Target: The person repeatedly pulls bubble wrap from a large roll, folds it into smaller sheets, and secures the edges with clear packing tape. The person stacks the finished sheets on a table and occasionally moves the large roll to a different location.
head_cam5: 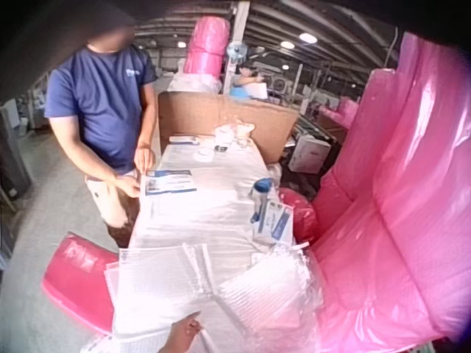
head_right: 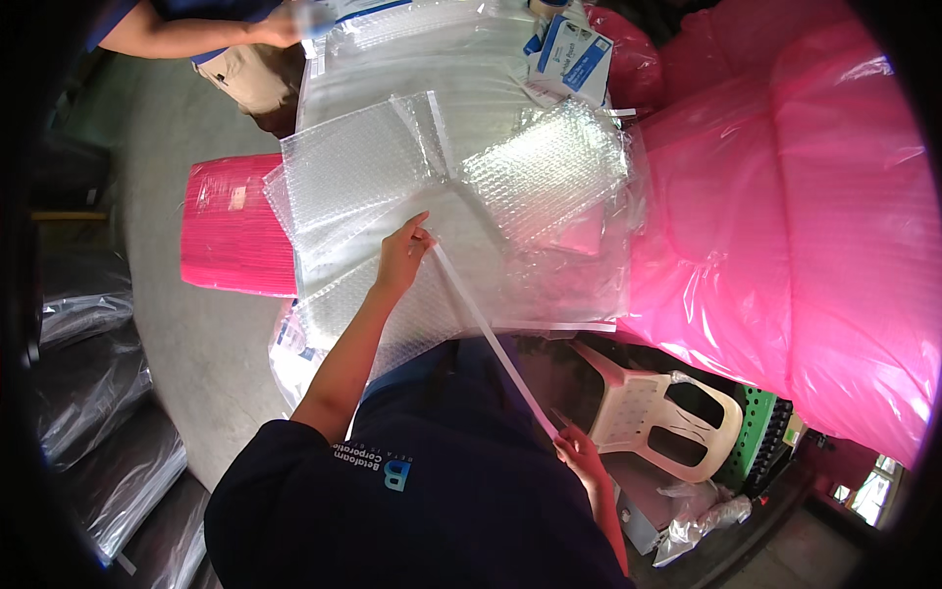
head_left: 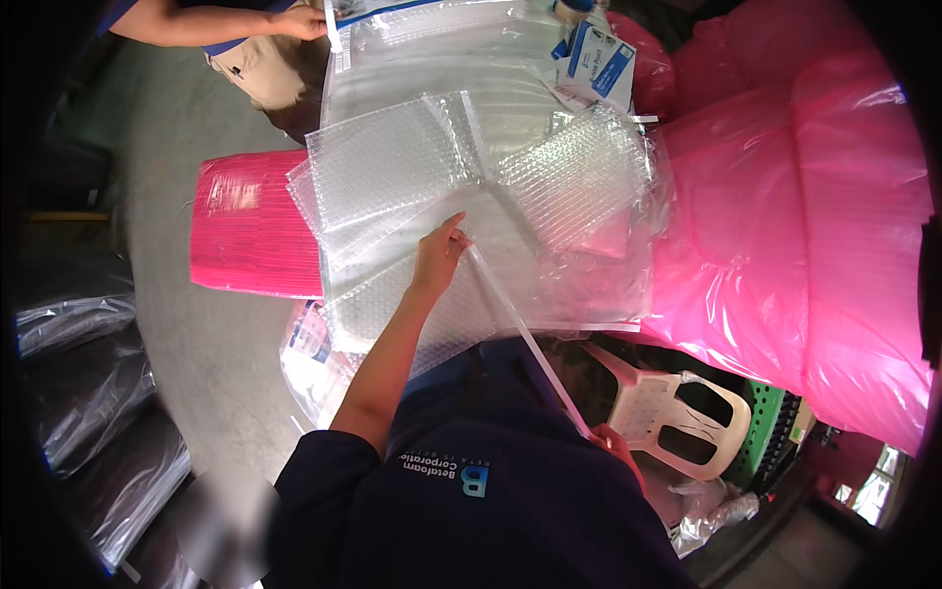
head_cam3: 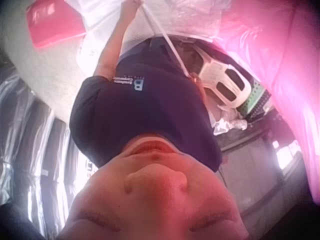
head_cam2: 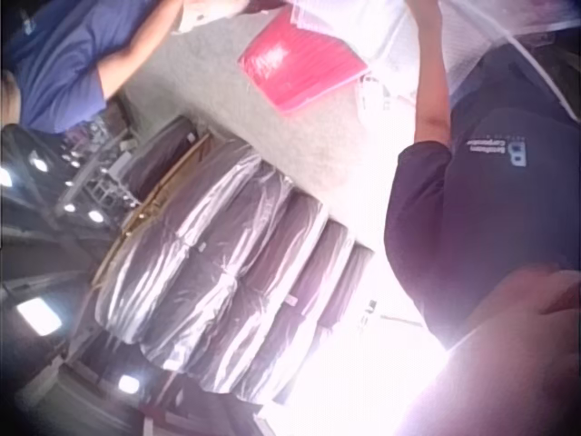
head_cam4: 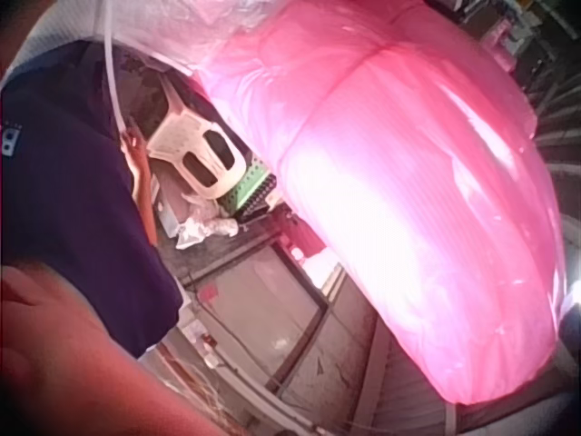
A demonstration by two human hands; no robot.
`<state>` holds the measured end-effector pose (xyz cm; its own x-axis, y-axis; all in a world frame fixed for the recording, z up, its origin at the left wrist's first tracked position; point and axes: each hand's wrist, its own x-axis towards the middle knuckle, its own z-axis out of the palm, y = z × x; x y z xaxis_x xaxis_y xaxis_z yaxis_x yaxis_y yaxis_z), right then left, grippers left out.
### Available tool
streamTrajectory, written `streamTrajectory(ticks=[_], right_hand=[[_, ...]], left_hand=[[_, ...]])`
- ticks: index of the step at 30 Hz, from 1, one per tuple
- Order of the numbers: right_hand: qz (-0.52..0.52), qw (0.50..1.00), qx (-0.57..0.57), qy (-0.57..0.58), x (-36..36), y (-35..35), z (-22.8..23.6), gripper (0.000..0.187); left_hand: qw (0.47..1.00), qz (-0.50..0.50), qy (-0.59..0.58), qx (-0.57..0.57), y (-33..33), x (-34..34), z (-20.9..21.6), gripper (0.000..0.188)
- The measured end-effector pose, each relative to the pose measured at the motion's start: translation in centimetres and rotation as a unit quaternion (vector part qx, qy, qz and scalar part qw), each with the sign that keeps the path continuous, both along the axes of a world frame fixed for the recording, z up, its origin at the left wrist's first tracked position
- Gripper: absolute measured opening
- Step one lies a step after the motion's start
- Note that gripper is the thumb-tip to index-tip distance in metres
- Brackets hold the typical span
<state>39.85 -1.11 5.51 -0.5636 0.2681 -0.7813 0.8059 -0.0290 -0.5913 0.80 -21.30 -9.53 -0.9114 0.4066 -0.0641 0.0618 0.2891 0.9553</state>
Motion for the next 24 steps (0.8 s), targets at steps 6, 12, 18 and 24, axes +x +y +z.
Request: streamTrajectory(ticks=[6,12,18,24], right_hand=[[0.033,0.998,0.061,0.005,1.3,-1.2,-3.1,0.023],[0.025,0.996,0.079,0.013,1.1,-2.2,-3.9,0.026],[0.009,0.997,0.074,-0.004,1.9,-2.5,-4.7,0.027],[0.022,0.995,0.095,-0.011,1.2,-3.0,-4.1,0.029]], left_hand=[[0.995,0.035,0.075,-0.058,0.7,0.2,-0.4,0.048],[0.993,0.034,0.062,-0.093,1.2,-0.3,-0.3,0.052],[0.996,0.035,0.033,-0.069,1.0,-0.6,-0.3,0.057],[0.999,0.038,0.009,-0.035,0.8,-0.8,0.6,0.058]])
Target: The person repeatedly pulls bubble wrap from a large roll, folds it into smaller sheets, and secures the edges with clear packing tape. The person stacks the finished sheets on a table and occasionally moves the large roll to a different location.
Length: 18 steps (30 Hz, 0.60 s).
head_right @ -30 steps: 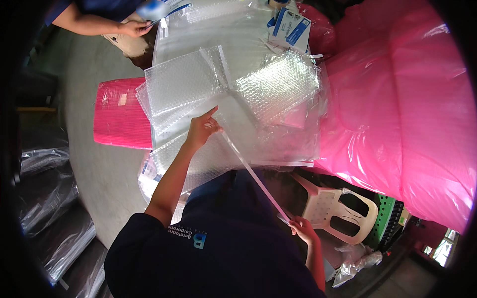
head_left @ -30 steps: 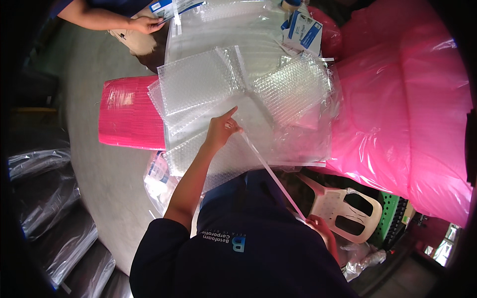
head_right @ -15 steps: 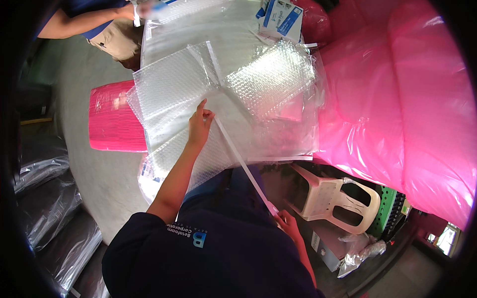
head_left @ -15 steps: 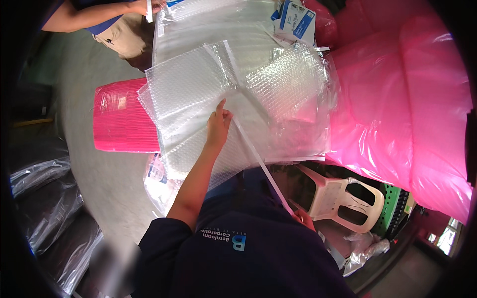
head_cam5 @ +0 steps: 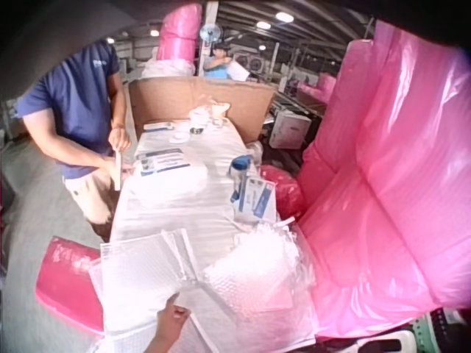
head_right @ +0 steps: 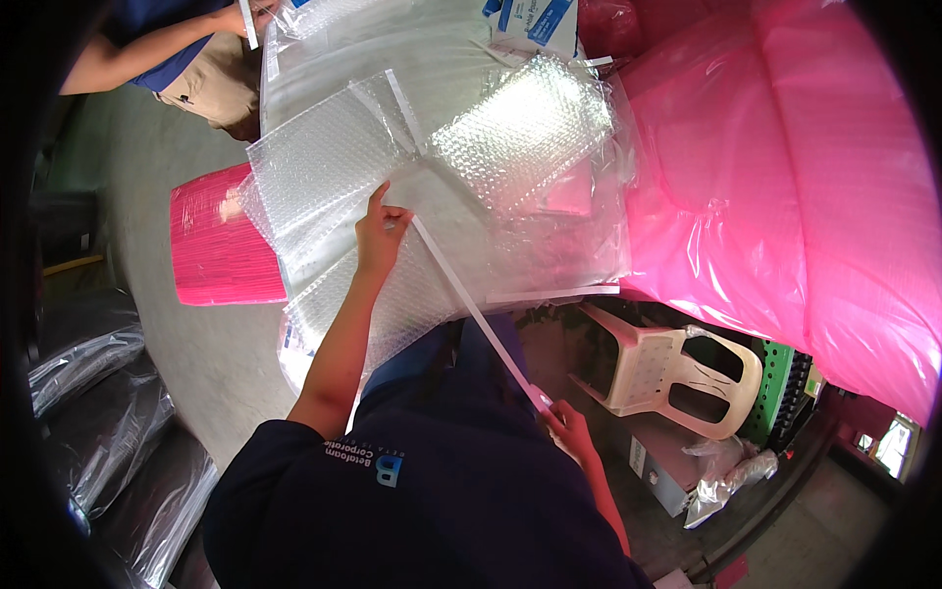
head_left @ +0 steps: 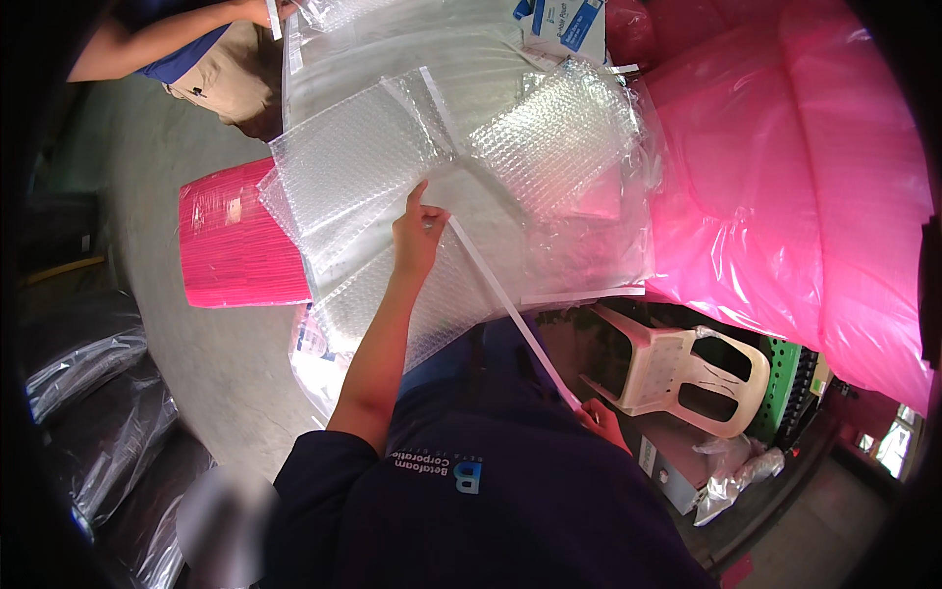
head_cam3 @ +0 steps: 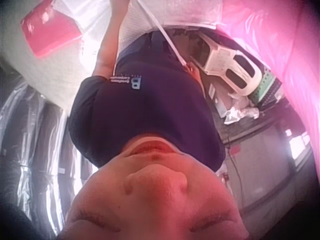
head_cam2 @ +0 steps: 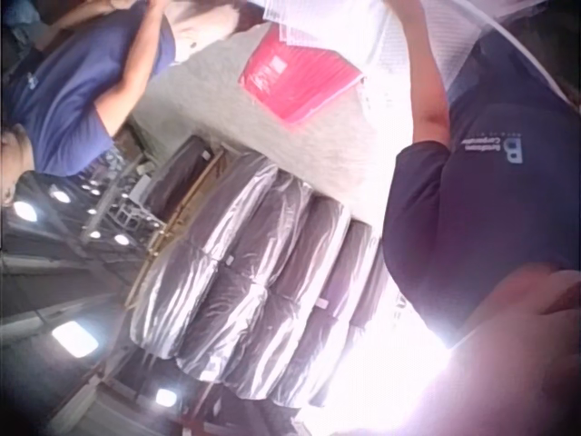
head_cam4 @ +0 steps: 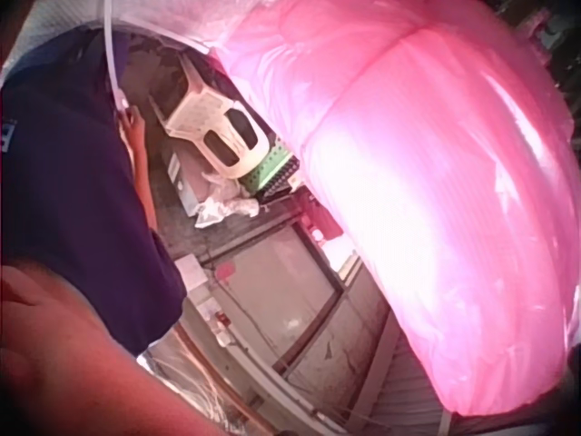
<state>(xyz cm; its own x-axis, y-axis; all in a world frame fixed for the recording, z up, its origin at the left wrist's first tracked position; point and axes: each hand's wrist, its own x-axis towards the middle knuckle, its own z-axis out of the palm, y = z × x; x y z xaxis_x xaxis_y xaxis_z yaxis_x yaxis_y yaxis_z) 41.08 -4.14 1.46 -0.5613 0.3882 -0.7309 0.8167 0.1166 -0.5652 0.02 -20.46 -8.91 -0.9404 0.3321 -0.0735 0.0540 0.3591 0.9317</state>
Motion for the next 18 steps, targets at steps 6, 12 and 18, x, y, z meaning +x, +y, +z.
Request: streamTrajectory(ticks=[6,12,18], right_hand=[[0.009,0.999,0.030,-0.018,-0.1,-0.1,-0.3,0.029],[0.016,0.999,0.027,-0.024,-0.2,-0.3,-0.6,0.030],[0.002,0.999,0.024,-0.038,0.1,-0.8,-1.3,0.030]], left_hand=[[1.000,0.001,-0.007,0.008,0.0,0.2,-0.4,0.058],[1.000,0.003,0.005,-0.021,0.2,0.3,-0.3,0.058],[0.999,0.006,0.013,-0.040,0.5,0.4,0.5,0.060]])
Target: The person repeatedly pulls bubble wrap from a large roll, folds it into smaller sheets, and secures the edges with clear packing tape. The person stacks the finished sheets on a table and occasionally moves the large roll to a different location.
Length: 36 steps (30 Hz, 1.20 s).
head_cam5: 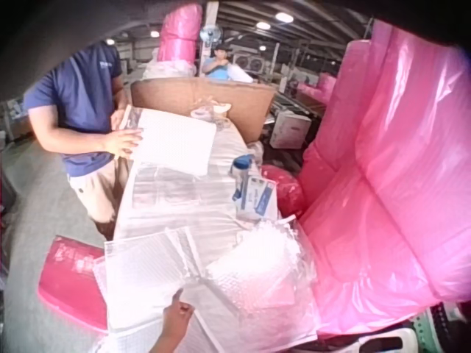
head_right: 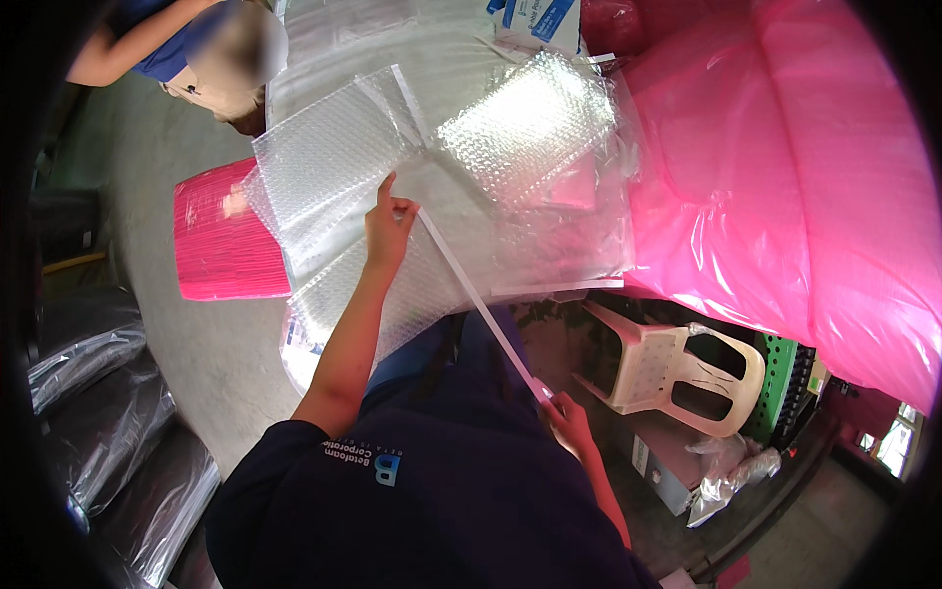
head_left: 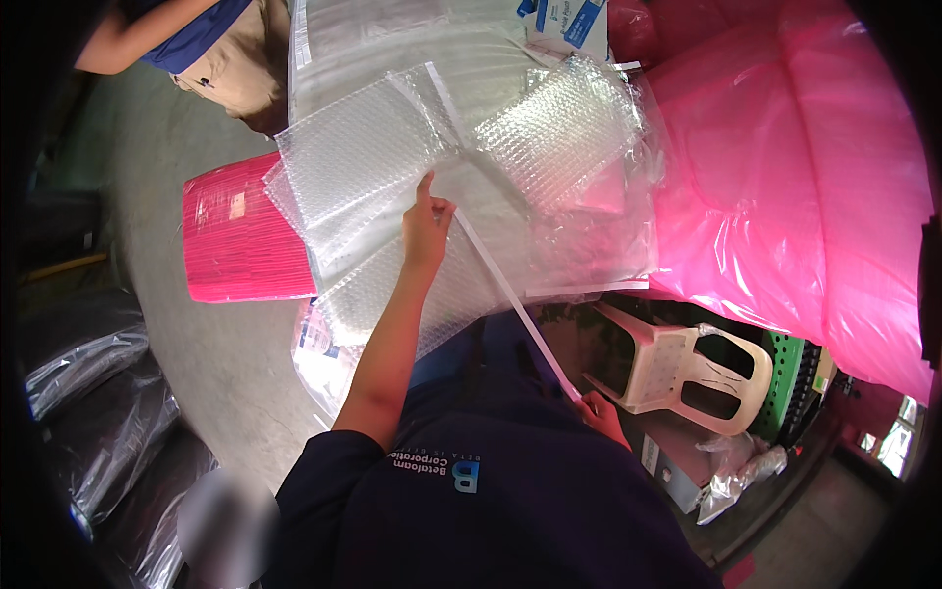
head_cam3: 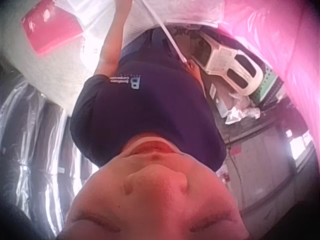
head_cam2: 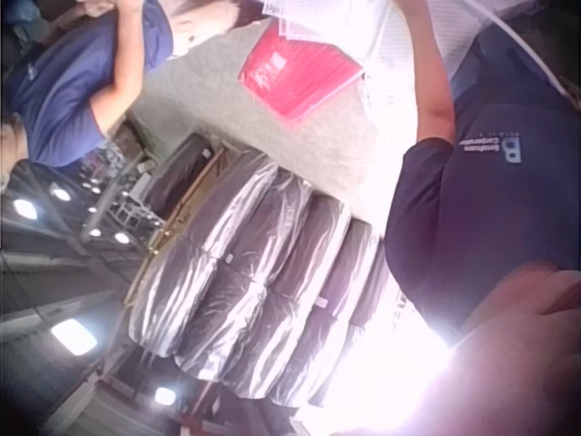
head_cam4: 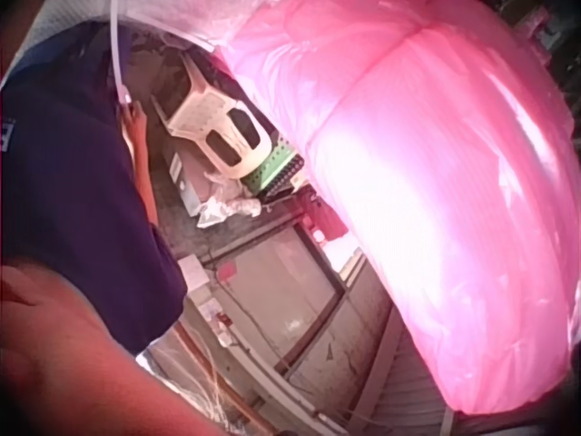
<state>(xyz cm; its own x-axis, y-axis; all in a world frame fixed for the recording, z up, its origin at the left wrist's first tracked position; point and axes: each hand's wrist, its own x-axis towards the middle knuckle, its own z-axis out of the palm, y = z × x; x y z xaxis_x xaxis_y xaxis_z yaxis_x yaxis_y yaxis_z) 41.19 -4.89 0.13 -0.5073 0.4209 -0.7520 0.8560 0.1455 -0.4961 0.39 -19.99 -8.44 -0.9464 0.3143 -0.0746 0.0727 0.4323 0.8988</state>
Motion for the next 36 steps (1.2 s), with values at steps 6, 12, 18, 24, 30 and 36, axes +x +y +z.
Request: streamTrajectory(ticks=[6,12,18,24,30,36], right_hand=[[-0.016,1.000,0.003,-0.006,0.4,-0.3,-0.7,0.031],[0.002,0.999,0.052,0.002,0.1,-0.4,-1.0,0.032],[-0.011,0.996,0.084,0.012,0.4,-0.4,-2.5,0.035],[-0.011,0.995,0.094,0.039,1.4,-0.5,-4.4,0.028],[-0.009,0.992,0.120,0.047,1.4,-0.5,-5.7,0.030],[-0.014,0.993,0.114,0.037,1.3,-0.4,-5.9,0.030]], left_hand=[[1.000,0.001,0.011,-0.001,0.1,0.1,-0.5,0.061],[1.000,0.003,0.011,-0.023,0.1,0.3,-1.0,0.060],[0.999,0.002,0.038,-0.040,0.1,0.5,-1.1,0.056],[0.998,-0.004,0.047,-0.047,0.2,0.7,-1.0,0.053],[0.983,-0.012,0.151,-0.099,0.2,1.0,-2.8,0.043],[0.961,-0.121,0.161,-0.190,0.3,3.5,-2.4,0.056]])
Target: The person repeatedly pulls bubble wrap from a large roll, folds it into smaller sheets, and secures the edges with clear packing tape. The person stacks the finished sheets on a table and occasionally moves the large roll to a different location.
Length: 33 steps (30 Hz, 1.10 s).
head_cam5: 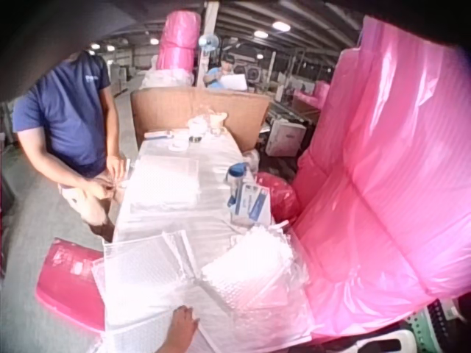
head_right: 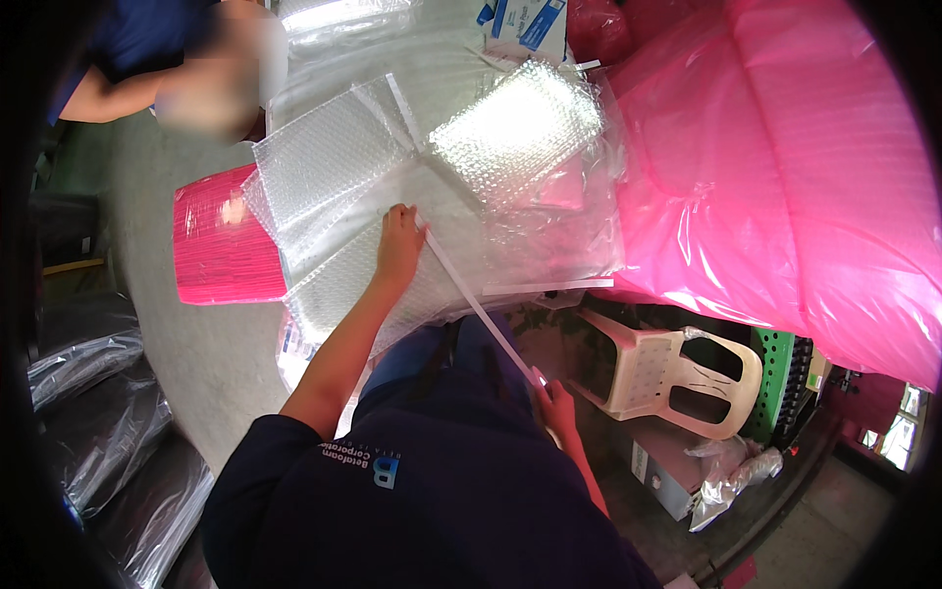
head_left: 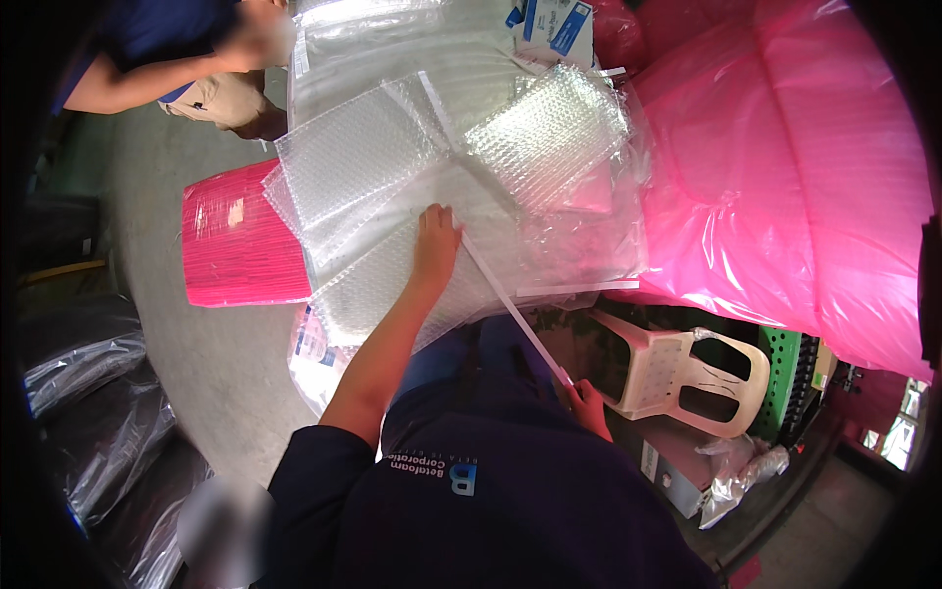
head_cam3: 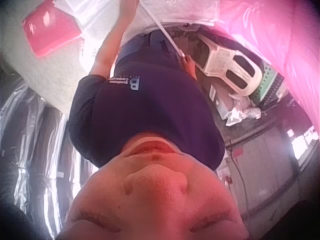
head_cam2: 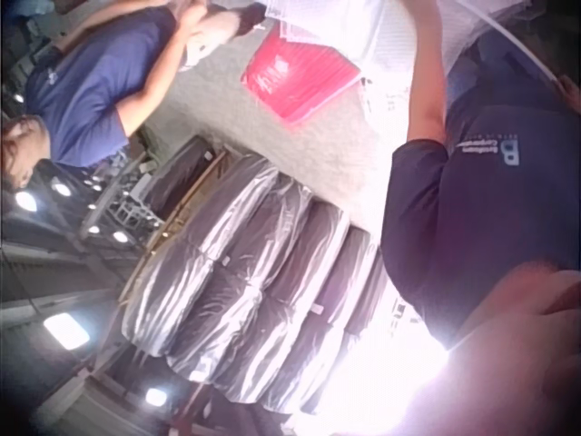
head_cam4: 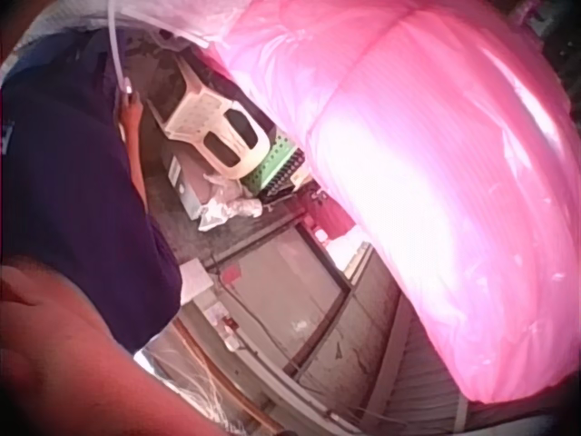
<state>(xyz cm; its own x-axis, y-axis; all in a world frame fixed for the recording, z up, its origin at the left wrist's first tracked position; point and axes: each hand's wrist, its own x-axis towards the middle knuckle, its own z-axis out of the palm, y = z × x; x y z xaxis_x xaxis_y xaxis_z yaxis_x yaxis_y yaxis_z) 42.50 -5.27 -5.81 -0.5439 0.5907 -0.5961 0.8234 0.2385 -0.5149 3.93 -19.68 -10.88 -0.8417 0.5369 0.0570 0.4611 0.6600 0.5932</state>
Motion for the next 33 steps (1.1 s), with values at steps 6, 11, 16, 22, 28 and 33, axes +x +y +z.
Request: streamTrajectory(ticks=[6,11,16,22,28,33], right_hand=[[-0.007,1.000,-0.007,-0.006,0.7,0.5,0.5,0.036],[0.027,0.999,-0.007,-0.021,0.0,0.6,2.3,0.039],[0.069,0.997,-0.002,-0.045,-1.6,0.9,7.1,0.040],[0.215,0.970,0.079,0.078,-11.6,8.0,14.0,0.024],[0.250,0.967,0.038,0.015,-22.6,21.6,3.9,0.028],[0.287,0.852,0.369,0.234,-28.3,15.0,-0.8,0.037]], left_hand=[[0.987,-0.040,-0.033,-0.155,0.2,3.2,3.8,0.123],[0.977,-0.035,-0.053,-0.203,-0.1,3.8,3.4,0.143],[0.971,0.036,-0.106,-0.213,0.6,4.4,3.9,0.141],[0.974,0.147,-0.101,-0.143,0.2,3.8,3.6,0.116],[0.974,-0.138,-0.091,0.156,-0.6,3.4,-1.4,0.021],[0.975,-0.114,-0.039,0.186,-1.6,3.7,2.1,0.009]])
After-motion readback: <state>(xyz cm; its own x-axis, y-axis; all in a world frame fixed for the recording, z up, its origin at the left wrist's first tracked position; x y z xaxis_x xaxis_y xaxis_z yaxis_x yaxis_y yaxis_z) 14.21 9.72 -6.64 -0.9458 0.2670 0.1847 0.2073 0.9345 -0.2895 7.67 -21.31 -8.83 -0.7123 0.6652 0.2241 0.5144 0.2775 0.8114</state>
